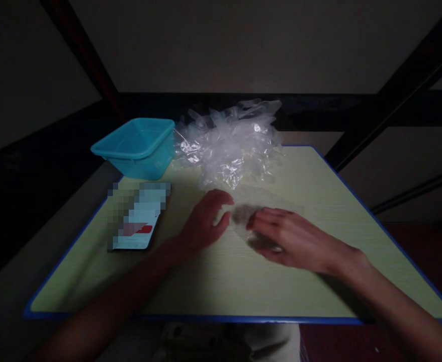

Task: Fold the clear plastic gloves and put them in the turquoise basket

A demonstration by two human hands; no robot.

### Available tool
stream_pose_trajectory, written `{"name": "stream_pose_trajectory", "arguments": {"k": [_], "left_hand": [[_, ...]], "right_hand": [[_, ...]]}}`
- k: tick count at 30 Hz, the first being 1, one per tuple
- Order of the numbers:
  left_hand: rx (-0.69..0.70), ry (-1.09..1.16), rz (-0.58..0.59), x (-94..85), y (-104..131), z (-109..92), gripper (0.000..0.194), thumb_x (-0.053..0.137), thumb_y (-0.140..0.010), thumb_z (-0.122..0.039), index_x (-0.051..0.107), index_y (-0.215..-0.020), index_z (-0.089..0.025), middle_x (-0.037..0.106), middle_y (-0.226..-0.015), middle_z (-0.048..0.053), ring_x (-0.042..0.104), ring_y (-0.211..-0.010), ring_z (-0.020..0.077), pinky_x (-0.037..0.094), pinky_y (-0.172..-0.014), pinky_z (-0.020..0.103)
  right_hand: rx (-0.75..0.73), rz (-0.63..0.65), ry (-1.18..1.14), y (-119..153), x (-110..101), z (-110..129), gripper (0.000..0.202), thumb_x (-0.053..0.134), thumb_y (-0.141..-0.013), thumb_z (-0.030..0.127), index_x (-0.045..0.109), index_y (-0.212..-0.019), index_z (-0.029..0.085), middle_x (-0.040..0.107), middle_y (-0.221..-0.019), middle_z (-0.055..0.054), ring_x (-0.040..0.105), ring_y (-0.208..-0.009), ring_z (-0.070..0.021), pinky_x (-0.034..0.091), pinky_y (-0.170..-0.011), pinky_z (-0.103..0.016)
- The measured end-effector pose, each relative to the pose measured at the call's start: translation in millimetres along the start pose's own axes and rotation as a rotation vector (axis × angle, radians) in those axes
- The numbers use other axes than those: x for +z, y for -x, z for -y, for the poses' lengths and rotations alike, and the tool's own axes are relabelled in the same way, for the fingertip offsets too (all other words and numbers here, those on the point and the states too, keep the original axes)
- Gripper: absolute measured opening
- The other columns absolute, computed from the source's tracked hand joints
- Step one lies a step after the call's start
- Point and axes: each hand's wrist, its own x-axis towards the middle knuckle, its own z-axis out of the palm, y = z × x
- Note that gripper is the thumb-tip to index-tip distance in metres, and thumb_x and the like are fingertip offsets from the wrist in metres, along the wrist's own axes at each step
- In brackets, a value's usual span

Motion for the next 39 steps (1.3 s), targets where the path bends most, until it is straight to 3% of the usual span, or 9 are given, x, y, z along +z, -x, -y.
{"name": "stream_pose_trajectory", "arguments": {"k": [3,6,12,18,24,31,39], "left_hand": [[-0.068,0.207,0.221,11.5,4,-4,0.028,0.047,-0.075,-0.007,0.054,-0.1,-0.016,0.063,-0.1,0.008,0.06,-0.09,0.0166,0.051,-0.074,0.028],[-0.219,0.392,0.318,20.9,6,-1,0.035,0.046,-0.074,-0.005,0.051,-0.107,-0.014,0.064,-0.103,0.011,0.061,-0.096,0.0174,0.052,-0.078,0.029],[-0.331,0.441,0.338,21.3,3,2,0.035,0.045,-0.07,0.001,0.056,-0.099,-0.015,0.066,-0.101,0.009,0.062,-0.097,0.0175,0.051,-0.082,0.032],[-0.337,0.435,0.358,20.9,4,3,0.041,0.042,-0.064,0.004,0.059,-0.097,-0.013,0.066,-0.101,0.009,0.063,-0.091,0.0168,0.053,-0.079,0.03],[-0.352,0.47,0.363,22.2,5,8,0.049,0.039,-0.059,0.005,0.061,-0.098,-0.015,0.067,-0.102,0.006,0.064,-0.091,0.0171,0.052,-0.082,0.033],[-0.402,0.51,0.353,21.8,2,8,0.045,0.039,-0.059,0.006,0.062,-0.092,-0.014,0.068,-0.098,0.006,0.065,-0.087,0.0153,0.053,-0.079,0.03],[-0.407,0.508,0.347,21.9,0,7,0.042,0.038,-0.059,0.006,0.062,-0.088,-0.013,0.068,-0.092,0.006,0.064,-0.091,0.0166,0.053,-0.078,0.028]], "right_hand": [[0.018,0.106,0.034,4,4,22,0.038,0.054,-0.073,0.01,0.054,-0.11,0.01,0.06,-0.108,-0.015,0.056,-0.1,-0.025,0.043,-0.094,-0.044],[0.049,0.093,0.053,8,13,23,0.049,0.05,-0.07,0.004,0.05,-0.119,0.007,0.057,-0.116,-0.019,0.053,-0.109,-0.0264,0.043,-0.095,-0.044],[0.038,0.011,0.161,12,22,16,0.059,0.043,-0.063,-0.008,0.049,-0.119,0.007,0.06,-0.113,-0.018,0.057,-0.106,-0.0255,0.05,-0.088,-0.04],[0.092,-0.104,0.254,12,27,18,0.036,0.042,-0.074,-0.004,0.057,-0.104,0.009,0.066,-0.089,-0.013,0.064,-0.079,-0.0229,0.055,-0.067,-0.035],[0.107,-0.12,0.245,9,25,9,0.035,0.037,-0.077,-0.004,0.059,-0.099,0.011,0.067,-0.085,-0.009,0.063,-0.07,-0.0189,0.05,-0.059,-0.03],[0.18,-0.106,0.132,4,21,-2,0.027,0.04,-0.083,0.004,0.061,-0.099,0.013,0.068,-0.074,-0.006,0.061,-0.06,-0.0156,0.039,-0.053,-0.026],[0.224,-0.098,0.055,-3,18,-9,0.026,0.043,-0.092,0.028,0.065,-0.091,0.015,0.068,-0.071,-0.004,0.061,-0.057,-0.0152,0.036,-0.055,-0.027]]}}
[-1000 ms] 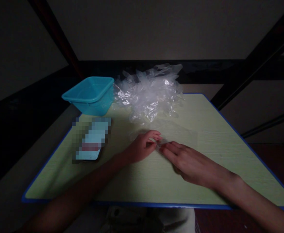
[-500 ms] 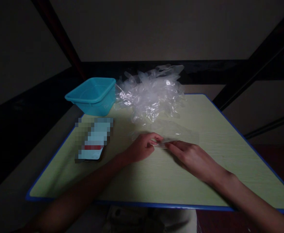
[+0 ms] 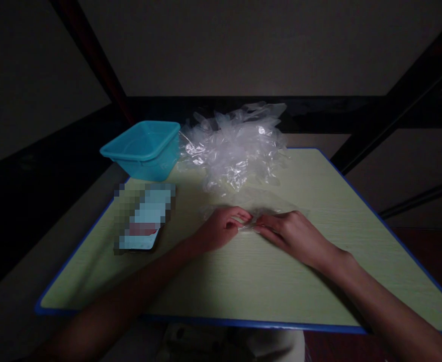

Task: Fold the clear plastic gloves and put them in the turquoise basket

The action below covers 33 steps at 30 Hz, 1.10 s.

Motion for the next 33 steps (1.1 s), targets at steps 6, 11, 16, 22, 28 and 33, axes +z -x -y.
{"name": "stream_pose_trajectory", "arguments": {"k": [6,11,16,22,28,33], "left_hand": [[0.0,-0.028,-0.005,0.0,0.6,0.0,0.042,0.04,-0.062,0.006,0.062,-0.092,-0.013,0.068,-0.098,0.008,0.063,-0.095,0.0171,0.052,-0.078,0.028],[-0.001,-0.048,0.015,-0.8,0.3,-1.9,0.045,0.039,-0.061,0.007,0.062,-0.094,-0.013,0.068,-0.098,0.008,0.063,-0.095,0.0168,0.052,-0.078,0.027],[0.004,-0.037,0.02,0.0,1.1,-2.3,0.046,0.038,-0.061,0.007,0.061,-0.096,-0.013,0.067,-0.099,0.007,0.063,-0.095,0.0158,0.051,-0.078,0.026],[0.03,-0.059,0.004,0.7,1.9,-3.4,0.046,0.038,-0.061,0.006,0.061,-0.096,-0.013,0.068,-0.099,0.007,0.063,-0.094,0.0161,0.051,-0.078,0.027],[0.113,-0.144,-0.072,-0.9,1.9,-6.6,0.048,0.039,-0.057,0.005,0.06,-0.096,-0.014,0.069,-0.098,0.006,0.064,-0.091,0.0168,0.051,-0.078,0.028],[0.127,-0.158,-0.044,-0.3,3.6,-8.6,0.052,0.038,-0.055,0.007,0.06,-0.098,-0.012,0.07,-0.099,0.008,0.065,-0.091,0.0178,0.051,-0.077,0.029]], "right_hand": [[0.009,-0.033,-0.088,4.7,-0.1,-5.8,0.033,0.038,-0.094,0.03,0.065,-0.082,0.016,0.065,-0.064,-0.003,0.058,-0.054,-0.0131,0.035,-0.054,-0.026],[0.042,-0.081,-0.153,5.8,-1.3,-8.5,0.038,0.038,-0.095,0.034,0.064,-0.074,0.016,0.061,-0.059,-0.002,0.053,-0.05,-0.0113,0.033,-0.051,-0.024],[0.059,-0.102,-0.15,3.1,0.0,-7.0,0.04,0.038,-0.095,0.035,0.063,-0.07,0.016,0.058,-0.055,-0.001,0.05,-0.047,-0.0106,0.031,-0.05,-0.025],[0.082,-0.11,-0.16,1.2,-1.8,-5.5,0.045,0.036,-0.095,0.038,0.062,-0.066,0.016,0.053,-0.051,0.0,0.045,-0.043,-0.0101,0.029,-0.048,-0.025],[0.1,-0.102,-0.164,0.8,-4.1,-4.1,0.049,0.032,-0.095,0.04,0.063,-0.065,0.016,0.057,-0.051,-0.002,0.045,-0.042,-0.0102,0.03,-0.048,-0.025],[0.12,-0.053,-0.071,1.0,-1.3,-4.9,0.026,0.045,-0.088,0.029,0.067,-0.088,0.016,0.07,-0.071,-0.006,0.06,-0.055,-0.0157,0.034,-0.054,-0.026]]}}
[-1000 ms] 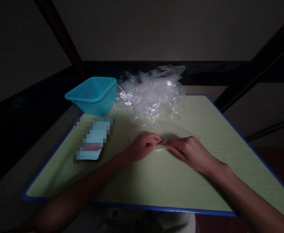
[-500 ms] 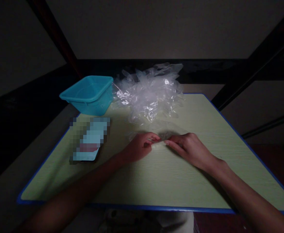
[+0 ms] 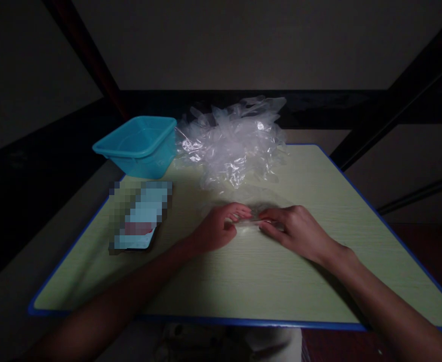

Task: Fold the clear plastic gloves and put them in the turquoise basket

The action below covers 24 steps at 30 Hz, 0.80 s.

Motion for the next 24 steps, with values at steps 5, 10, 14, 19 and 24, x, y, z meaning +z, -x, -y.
{"name": "stream_pose_trajectory", "arguments": {"k": [5,10,14,19,24], "left_hand": [[-0.01,-0.012,0.031,0.6,0.5,1.0,0.057,0.037,-0.053,0.007,0.058,-0.101,-0.013,0.07,-0.097,0.007,0.065,-0.09,0.0173,0.05,-0.078,0.029],[0.02,-0.002,0.053,0.2,0.8,3.0,0.058,0.037,-0.051,0.006,0.057,-0.102,-0.013,0.07,-0.098,0.008,0.064,-0.094,0.019,0.049,-0.081,0.031],[0.058,-0.027,0.043,0.8,2.0,2.2,0.057,0.038,-0.052,0.005,0.057,-0.102,-0.015,0.068,-0.102,0.007,0.064,-0.095,0.0183,0.049,-0.082,0.03],[0.103,-0.082,0.032,2.1,2.5,1.7,0.052,0.045,-0.056,0.001,0.056,-0.105,-0.012,0.066,-0.102,0.009,0.062,-0.091,0.0184,0.049,-0.079,0.029],[0.03,-0.169,0.023,2.0,2.5,2.3,0.047,0.053,-0.059,-0.002,0.057,-0.105,-0.012,0.066,-0.09,0.005,0.059,-0.08,0.0172,0.048,-0.075,0.03]], "right_hand": [[0.004,-0.021,0.19,-1.7,5.0,3.6,0.039,0.042,-0.089,0.042,0.068,-0.082,0.015,0.068,-0.061,-0.007,0.059,-0.049,-0.0182,0.029,-0.05,-0.027],[0.044,-0.041,0.129,-2.9,7.5,6.6,0.059,0.03,-0.089,0.058,0.068,-0.079,0.015,0.069,-0.063,-0.008,0.062,-0.053,-0.0201,0.03,-0.051,-0.028],[0.09,-0.049,0.057,-3.7,7.6,6.5,0.068,0.024,-0.086,0.066,0.069,-0.077,0.016,0.068,-0.062,-0.008,0.063,-0.056,-0.0201,0.031,-0.053,-0.028],[0.11,-0.062,0.039,-4.4,5.7,6.3,0.066,0.024,-0.087,0.065,0.068,-0.075,0.017,0.062,-0.054,-0.005,0.057,-0.05,-0.0167,0.029,-0.051,-0.027],[0.128,-0.125,-0.014,-4.9,4.8,7.0,0.063,0.025,-0.091,0.057,0.065,-0.065,0.016,0.051,-0.045,-0.001,0.043,-0.041,-0.0112,0.025,-0.047,-0.025]]}}
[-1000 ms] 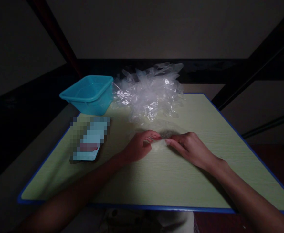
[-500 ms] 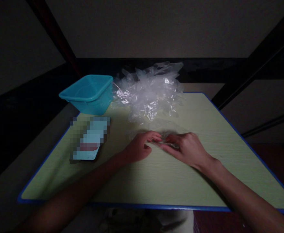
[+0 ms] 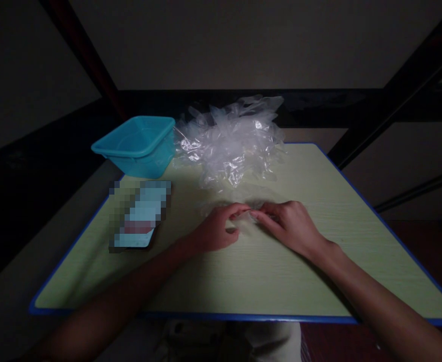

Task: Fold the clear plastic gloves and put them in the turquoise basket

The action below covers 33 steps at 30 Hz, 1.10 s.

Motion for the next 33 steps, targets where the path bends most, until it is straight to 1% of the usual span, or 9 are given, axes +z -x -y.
{"name": "stream_pose_trajectory", "arguments": {"k": [6,8,10,13,17,20,25,29,33], "left_hand": [[-0.053,0.032,-0.007,-0.2,1,-3,0.051,0.069,-0.058,-0.005,0.056,-0.107,-0.012,0.067,-0.099,0.008,0.061,-0.086,0.0189,0.048,-0.08,0.03],[-0.054,0.038,-0.024,-0.2,0,-4,0.05,0.07,-0.059,-0.005,0.056,-0.106,-0.014,0.068,-0.097,0.007,0.062,-0.083,0.0171,0.049,-0.078,0.029],[-0.051,0.044,-0.057,-0.1,0,-4,0.046,0.068,-0.062,-0.005,0.057,-0.105,-0.016,0.069,-0.094,0.004,0.062,-0.081,0.0155,0.049,-0.076,0.027],[-0.042,0.059,-0.119,-0.4,-1,-4,0.036,0.066,-0.066,-0.007,0.059,-0.1,-0.017,0.069,-0.089,0.002,0.063,-0.081,0.0143,0.049,-0.073,0.025],[-0.009,0.059,-0.111,-2.2,-2,-5,0.006,0.058,-0.076,-0.016,0.061,-0.081,-0.016,0.068,-0.08,0.003,0.062,-0.073,0.0136,0.047,-0.069,0.024],[0.015,0.086,-0.081,-3.7,-3,-6,0.015,0.052,-0.081,-0.022,0.061,-0.072,-0.014,0.067,-0.075,0.005,0.061,-0.07,0.0143,0.046,-0.067,0.025],[-0.048,0.157,-0.045,-4.9,-5,-6,0.019,0.05,-0.08,-0.025,0.063,-0.071,-0.014,0.067,-0.075,0.005,0.061,-0.072,0.0149,0.045,-0.067,0.025],[-0.099,0.179,0.006,-4.7,-6,-4,0.019,0.052,-0.077,-0.026,0.061,-0.066,-0.014,0.064,-0.067,0.003,0.057,-0.064,0.0133,0.042,-0.059,0.023],[-0.151,0.2,0.021,-4.6,-6,-4,0.015,0.051,-0.077,-0.022,0.058,-0.065,-0.015,0.061,-0.06,-0.001,0.054,-0.058,0.011,0.04,-0.055,0.021]], "right_hand": [[0.028,-0.006,-0.069,-2,0,-1,0.054,0.031,-0.092,0.047,0.063,-0.061,0.016,0.044,-0.043,0.002,0.034,-0.04,-0.0092,0.024,-0.046,-0.025],[0.031,0.024,-0.094,-2,-2,-2,0.048,0.035,-0.091,0.043,0.063,-0.063,0.015,0.046,-0.044,0.001,0.036,-0.041,-0.0094,0.025,-0.046,-0.024],[0.027,0.07,-0.139,-2,-7,-4,0.039,0.041,-0.089,0.039,0.064,-0.068,0.015,0.053,-0.049,0.0,0.043,-0.043,-0.0105,0.029,-0.047,-0.024],[-0.005,0.124,-0.23,1,-14,-8,0.025,0.05,-0.084,0.033,0.066,-0.079,0.015,0.065,-0.064,-0.003,0.057,-0.055,-0.014,0.037,-0.053,-0.025],[-0.035,0.196,-0.377,6,-20,-13,0.019,0.053,-0.083,0.031,0.065,-0.079,0.016,0.068,-0.075,-0.004,0.062,-0.067,-0.0161,0.045,-0.062,-0.027],[-0.073,0.279,-0.428,9,-22,-16,0.017,0.054,-0.083,0.028,0.064,-0.079,0.016,0.066,-0.074,-0.002,0.061,-0.067,-0.0142,0.045,-0.062,-0.026],[-0.164,0.422,-0.424,11,-24,-22,0.018,0.051,-0.085,0.022,0.064,-0.075,0.016,0.064,-0.072,-0.003,0.057,-0.066,-0.013,0.044,-0.063,-0.027],[-0.139,0.506,-0.434,12,-27,-26,0.019,0.051,-0.085,0.024,0.062,-0.072,0.015,0.062,-0.071,-0.003,0.055,-0.063,-0.0129,0.043,-0.058,-0.027],[-0.076,0.523,-0.465,16,-30,-27,0.019,0.051,-0.084,0.029,0.059,-0.072,0.017,0.056,-0.065,0.0,0.051,-0.059,-0.0117,0.041,-0.054,-0.025]]}}
